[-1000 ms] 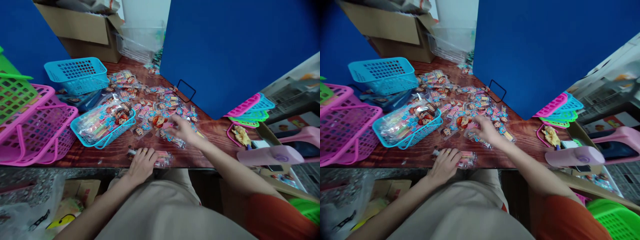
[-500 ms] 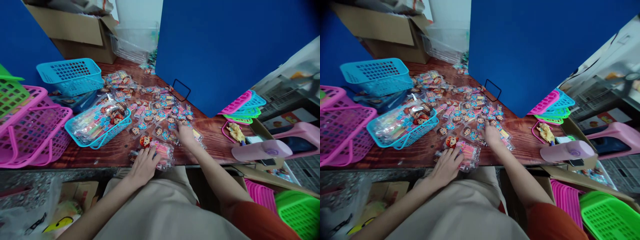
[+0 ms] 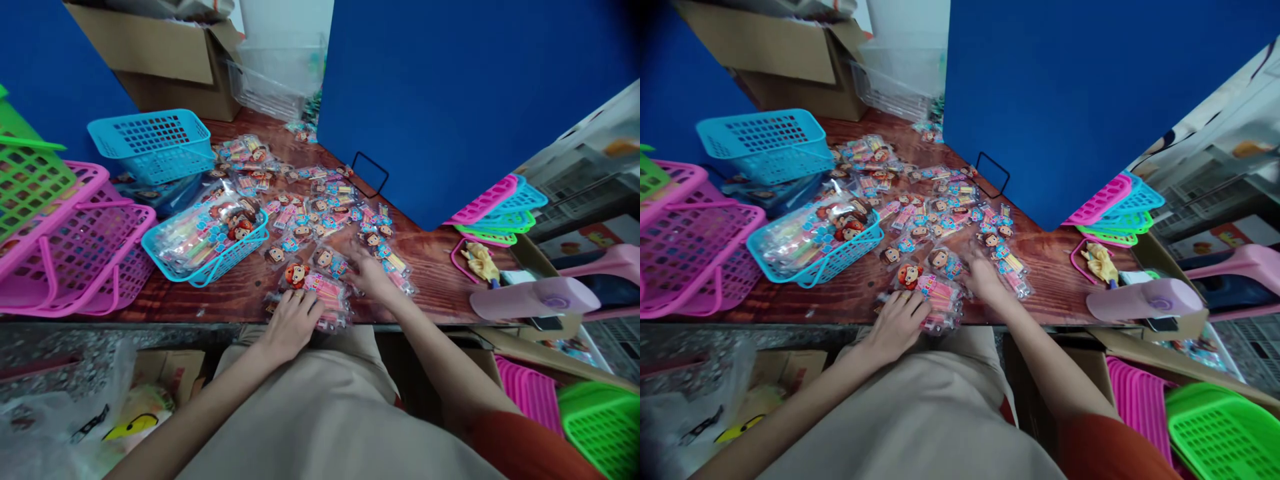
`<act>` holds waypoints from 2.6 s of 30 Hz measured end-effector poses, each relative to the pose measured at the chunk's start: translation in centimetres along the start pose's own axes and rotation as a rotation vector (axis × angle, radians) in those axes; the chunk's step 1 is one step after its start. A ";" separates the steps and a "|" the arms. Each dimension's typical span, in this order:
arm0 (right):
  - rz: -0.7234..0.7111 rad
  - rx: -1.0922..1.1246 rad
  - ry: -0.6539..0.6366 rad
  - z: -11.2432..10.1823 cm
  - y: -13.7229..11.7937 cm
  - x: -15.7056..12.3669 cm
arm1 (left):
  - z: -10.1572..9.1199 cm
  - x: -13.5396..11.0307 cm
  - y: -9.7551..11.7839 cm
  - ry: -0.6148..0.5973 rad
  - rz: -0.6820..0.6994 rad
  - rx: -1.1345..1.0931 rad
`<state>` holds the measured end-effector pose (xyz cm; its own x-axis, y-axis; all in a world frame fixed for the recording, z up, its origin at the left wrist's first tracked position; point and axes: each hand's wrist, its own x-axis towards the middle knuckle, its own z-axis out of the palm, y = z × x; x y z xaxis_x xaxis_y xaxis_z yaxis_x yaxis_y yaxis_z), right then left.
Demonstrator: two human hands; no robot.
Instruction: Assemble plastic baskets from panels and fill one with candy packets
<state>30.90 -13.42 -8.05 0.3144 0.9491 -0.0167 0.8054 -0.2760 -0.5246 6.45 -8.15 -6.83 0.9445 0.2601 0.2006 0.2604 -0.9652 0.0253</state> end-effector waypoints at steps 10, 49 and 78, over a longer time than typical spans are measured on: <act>0.053 -0.288 -0.072 -0.3 -0.5 0.1 | -1.5 0.5 -0.9 -0.054 0.017 -0.015; -0.152 -0.023 -0.046 2.5 -4.8 -0.1 | -1.7 -0.9 -1.3 -0.035 0.104 0.024; -0.053 -0.028 -0.142 0.9 -2.0 1.0 | -2.7 2.0 -1.9 -0.199 0.049 -0.047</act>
<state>29.10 -11.81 -7.76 0.1980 0.9739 -0.1110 0.8333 -0.2269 -0.5040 7.34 -5.90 -3.80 0.9779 0.2090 0.0059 0.2081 -0.9758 0.0665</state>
